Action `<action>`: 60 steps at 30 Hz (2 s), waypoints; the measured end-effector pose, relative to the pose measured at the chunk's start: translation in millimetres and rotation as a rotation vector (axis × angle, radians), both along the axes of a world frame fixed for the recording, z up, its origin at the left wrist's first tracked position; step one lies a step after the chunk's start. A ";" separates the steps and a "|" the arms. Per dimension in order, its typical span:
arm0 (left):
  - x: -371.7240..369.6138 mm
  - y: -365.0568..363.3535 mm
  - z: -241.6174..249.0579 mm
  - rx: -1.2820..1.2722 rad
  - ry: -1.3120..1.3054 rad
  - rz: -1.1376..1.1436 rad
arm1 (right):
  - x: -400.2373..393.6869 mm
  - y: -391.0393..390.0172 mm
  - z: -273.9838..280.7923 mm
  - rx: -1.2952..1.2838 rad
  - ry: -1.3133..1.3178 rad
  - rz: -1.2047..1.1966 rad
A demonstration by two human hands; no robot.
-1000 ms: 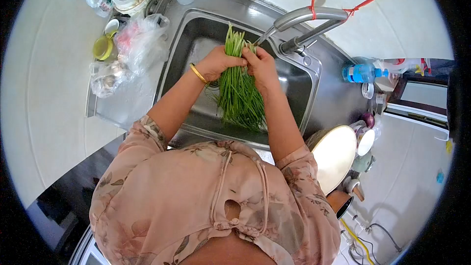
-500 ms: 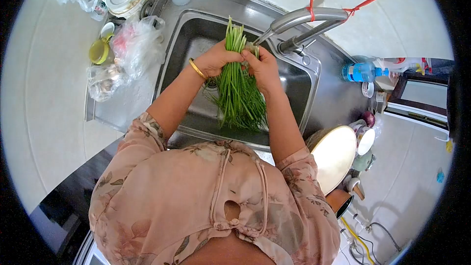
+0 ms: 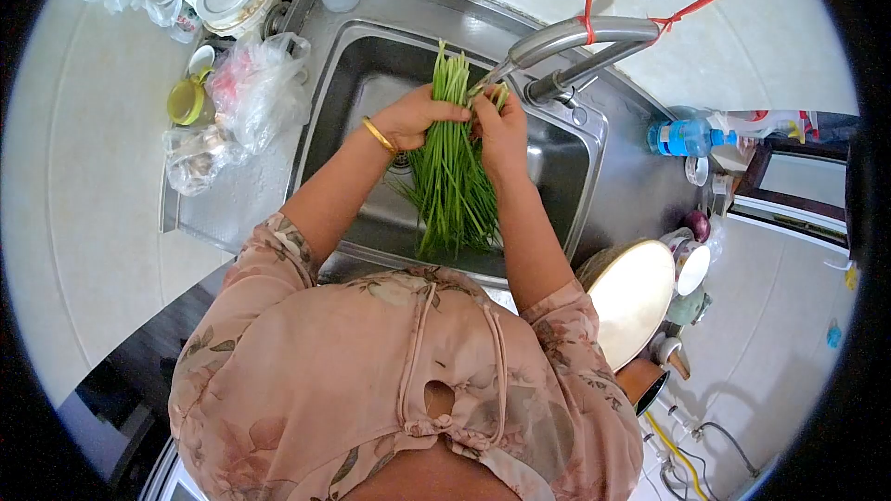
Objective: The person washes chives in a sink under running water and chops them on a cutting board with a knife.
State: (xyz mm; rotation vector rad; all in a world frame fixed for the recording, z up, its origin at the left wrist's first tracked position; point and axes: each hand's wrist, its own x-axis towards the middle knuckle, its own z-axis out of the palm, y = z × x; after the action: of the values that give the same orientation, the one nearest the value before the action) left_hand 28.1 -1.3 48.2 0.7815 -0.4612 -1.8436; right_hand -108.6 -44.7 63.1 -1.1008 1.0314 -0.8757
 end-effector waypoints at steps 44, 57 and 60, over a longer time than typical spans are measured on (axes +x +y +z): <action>4.1 4.3 0.2 0.064 -0.053 0.175 | 4.5 -3.3 11.1 0.153 0.035 0.142; 8.6 3.2 3.6 0.068 -0.160 0.161 | 11.2 -1.8 5.2 0.053 0.009 0.067; 10.4 1.5 4.6 0.088 -0.058 0.136 | 8.3 -5.6 -1.1 -0.101 -0.003 -0.062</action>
State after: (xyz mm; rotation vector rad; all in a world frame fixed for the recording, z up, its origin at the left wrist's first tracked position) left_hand 38.5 0.2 52.8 0.9062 -0.3567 -1.7279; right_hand -100.3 -50.3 62.0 -1.1572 1.0326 -0.9877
